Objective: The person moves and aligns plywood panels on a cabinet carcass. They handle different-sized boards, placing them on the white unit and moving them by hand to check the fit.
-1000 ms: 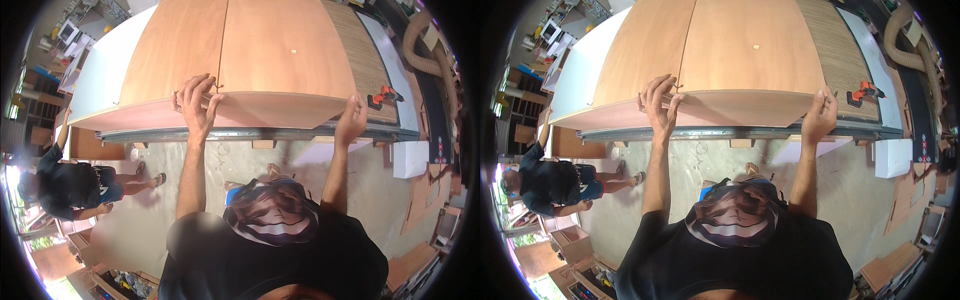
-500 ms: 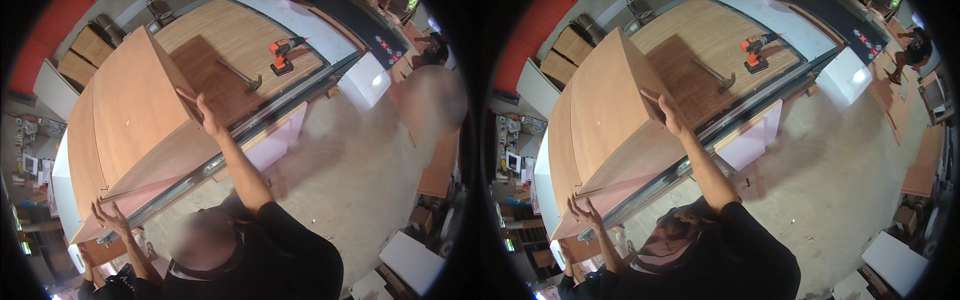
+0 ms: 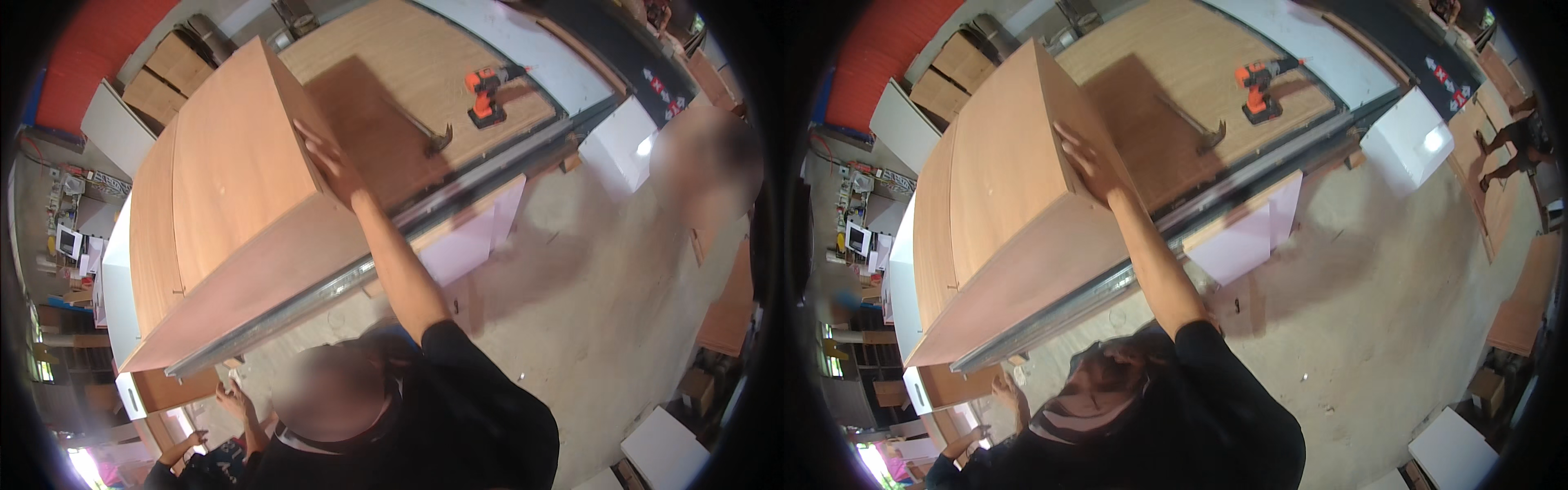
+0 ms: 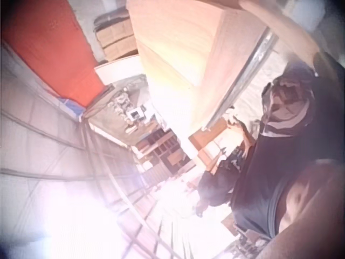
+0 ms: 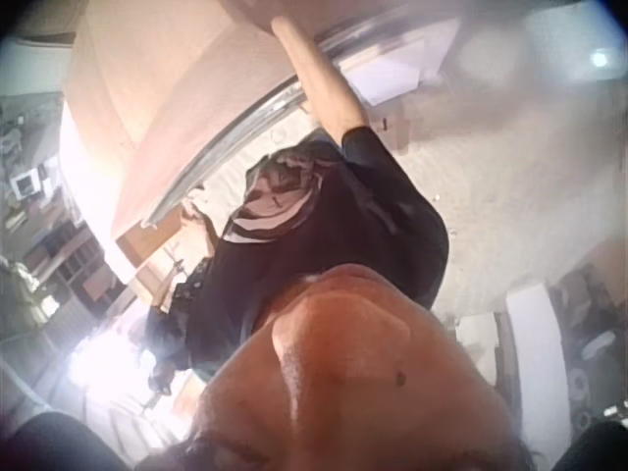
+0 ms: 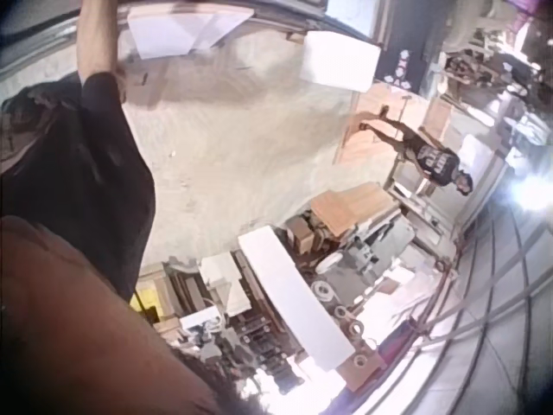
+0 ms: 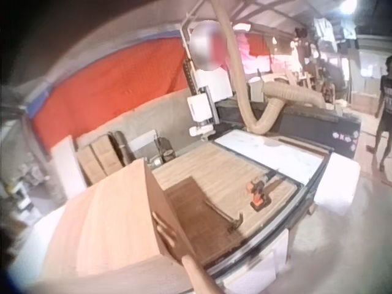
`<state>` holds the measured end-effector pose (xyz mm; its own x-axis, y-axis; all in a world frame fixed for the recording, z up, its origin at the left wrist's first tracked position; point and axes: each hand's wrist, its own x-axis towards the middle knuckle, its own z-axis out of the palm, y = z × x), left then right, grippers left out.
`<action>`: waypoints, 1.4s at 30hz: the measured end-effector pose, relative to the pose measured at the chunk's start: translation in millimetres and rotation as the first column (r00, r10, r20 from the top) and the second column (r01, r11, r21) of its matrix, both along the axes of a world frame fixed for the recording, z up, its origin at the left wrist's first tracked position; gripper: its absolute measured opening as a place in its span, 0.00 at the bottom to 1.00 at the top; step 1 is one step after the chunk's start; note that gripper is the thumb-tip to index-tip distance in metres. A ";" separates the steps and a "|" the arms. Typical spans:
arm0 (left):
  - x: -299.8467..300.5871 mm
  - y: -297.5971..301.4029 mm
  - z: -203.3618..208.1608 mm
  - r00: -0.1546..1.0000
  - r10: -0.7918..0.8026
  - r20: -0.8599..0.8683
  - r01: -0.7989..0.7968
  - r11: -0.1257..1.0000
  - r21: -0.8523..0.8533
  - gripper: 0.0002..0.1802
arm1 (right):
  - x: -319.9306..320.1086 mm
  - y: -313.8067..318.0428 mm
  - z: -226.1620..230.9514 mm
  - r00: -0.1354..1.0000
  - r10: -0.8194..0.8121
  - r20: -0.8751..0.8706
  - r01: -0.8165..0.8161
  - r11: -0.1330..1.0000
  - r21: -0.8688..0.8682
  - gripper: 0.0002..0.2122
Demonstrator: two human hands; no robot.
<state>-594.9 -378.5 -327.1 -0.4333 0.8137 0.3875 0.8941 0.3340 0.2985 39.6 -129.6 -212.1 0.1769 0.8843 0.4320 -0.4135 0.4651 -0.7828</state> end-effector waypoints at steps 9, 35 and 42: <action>-55.3 68.6 117.8 0.962 -0.031 0.273 -0.136 0.810 0.571 0.27 | 40.0 -13.2 18.4 0.653 -0.083 0.753 0.183 0.982 -0.050 0.25; -215.1 260.7 154.4 0.705 -0.708 -0.031 0.679 0.661 0.319 0.29 | -563.7 -42.6 87.9 -0.279 -0.361 0.890 0.418 0.788 0.451 0.21; -239.2 269.0 192.7 0.531 -0.846 0.037 0.846 0.532 0.024 0.25 | -570.2 -60.4 62.9 -0.243 -0.419 0.875 0.537 0.693 0.481 0.25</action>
